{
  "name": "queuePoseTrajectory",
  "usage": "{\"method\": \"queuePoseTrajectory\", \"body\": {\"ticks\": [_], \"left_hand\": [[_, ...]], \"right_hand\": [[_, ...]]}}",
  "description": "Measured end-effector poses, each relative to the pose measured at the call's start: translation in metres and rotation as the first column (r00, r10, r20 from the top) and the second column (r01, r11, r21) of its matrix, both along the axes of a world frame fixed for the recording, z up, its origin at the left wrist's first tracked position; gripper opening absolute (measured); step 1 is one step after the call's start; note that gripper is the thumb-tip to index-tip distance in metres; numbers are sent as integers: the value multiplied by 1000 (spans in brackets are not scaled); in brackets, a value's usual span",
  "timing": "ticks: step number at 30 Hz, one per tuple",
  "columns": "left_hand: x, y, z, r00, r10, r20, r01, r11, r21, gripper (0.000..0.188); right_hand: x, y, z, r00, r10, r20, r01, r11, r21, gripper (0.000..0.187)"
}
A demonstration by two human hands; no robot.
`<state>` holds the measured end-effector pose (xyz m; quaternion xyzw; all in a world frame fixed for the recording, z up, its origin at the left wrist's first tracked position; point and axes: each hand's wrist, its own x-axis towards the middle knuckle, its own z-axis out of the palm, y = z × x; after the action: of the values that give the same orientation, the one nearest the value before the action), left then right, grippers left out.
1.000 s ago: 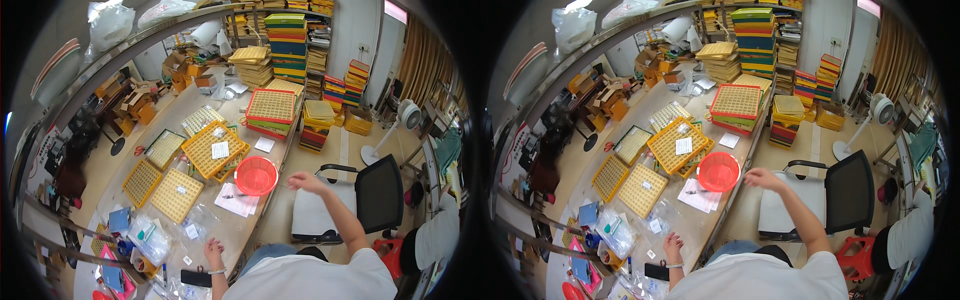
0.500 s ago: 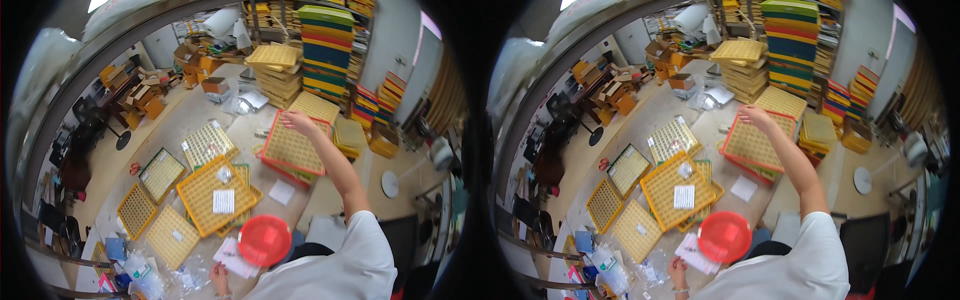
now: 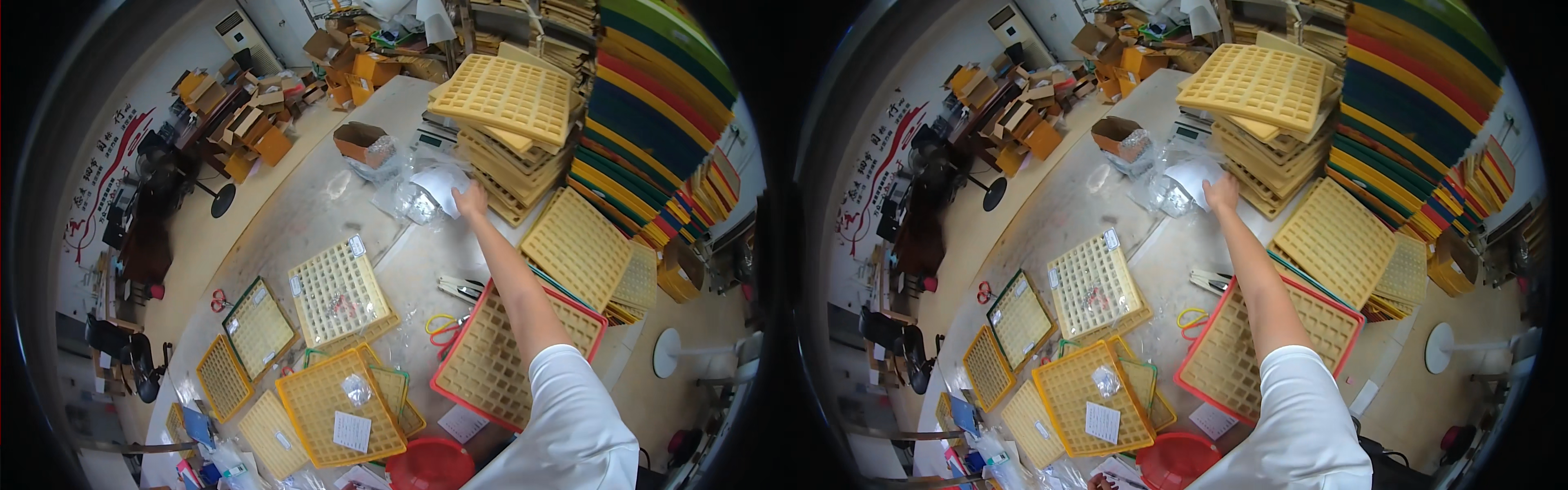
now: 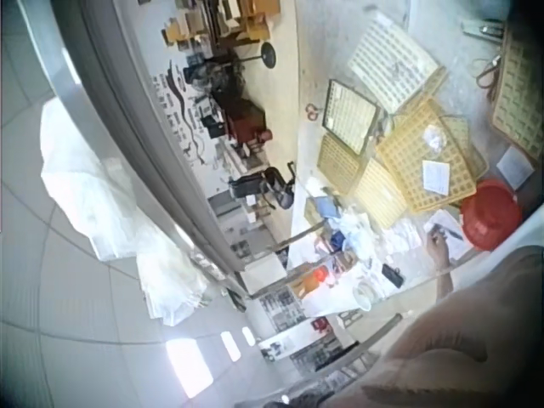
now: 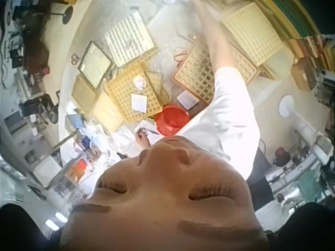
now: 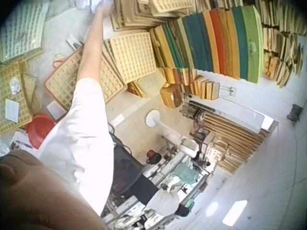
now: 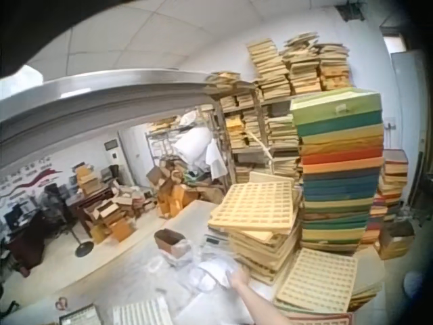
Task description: The person sorts small gold-colored jewelry pieces from yellow trays into a white bowl, then transfers them into a clear plastic bag. They also handle a paper document and a red basket during the process.
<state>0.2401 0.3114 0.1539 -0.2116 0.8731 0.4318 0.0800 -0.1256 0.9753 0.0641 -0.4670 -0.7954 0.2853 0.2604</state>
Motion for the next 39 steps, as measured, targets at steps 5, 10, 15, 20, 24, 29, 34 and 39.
{"method": "queuePoseTrajectory", "body": {"ticks": [5, 10, 15, 20, 24, 29, 34, 39], "left_hand": [[-2, 11, -26, 992, 76, 98, -70, 995, -66, 27], [-1, 17, -32, 999, -34, 29, 40, 967, -251, 28], [-25, 23, -25, 998, -58, 35, 65, 968, -241, 27], [-40, 51, -5, 998, -45, 42, 53, 974, -219, 24], [-39, 45, -5, 998, -64, 21, 67, 978, -200, 26], [-38, 34, -5, 991, -131, 17, 131, 956, -263, 27], [-31, 55, 15, 999, -40, 28, 45, 976, -213, 25], [-19, 55, 20, 999, -26, 36, 35, 968, -250, 24]], "right_hand": [[-52, 34, 3, 990, 77, 119, -54, 980, -191, 77], [-73, 32, 0, 963, 41, 266, 52, 941, -335, 75], [-78, 75, -60, 998, -17, -65, -8, 931, -365, 66], [-77, 66, -55, 983, 17, -184, -109, 855, -507, 62], [-70, 57, -32, 989, 43, -139, -112, 833, -541, 60], [-68, 65, -35, 960, 125, -250, -240, 827, -508, 52], [-60, 56, -31, 912, 179, -370, -366, 763, -533, 49], [-51, 48, -20, 906, 211, -367, -385, 771, -507, 52]]}}
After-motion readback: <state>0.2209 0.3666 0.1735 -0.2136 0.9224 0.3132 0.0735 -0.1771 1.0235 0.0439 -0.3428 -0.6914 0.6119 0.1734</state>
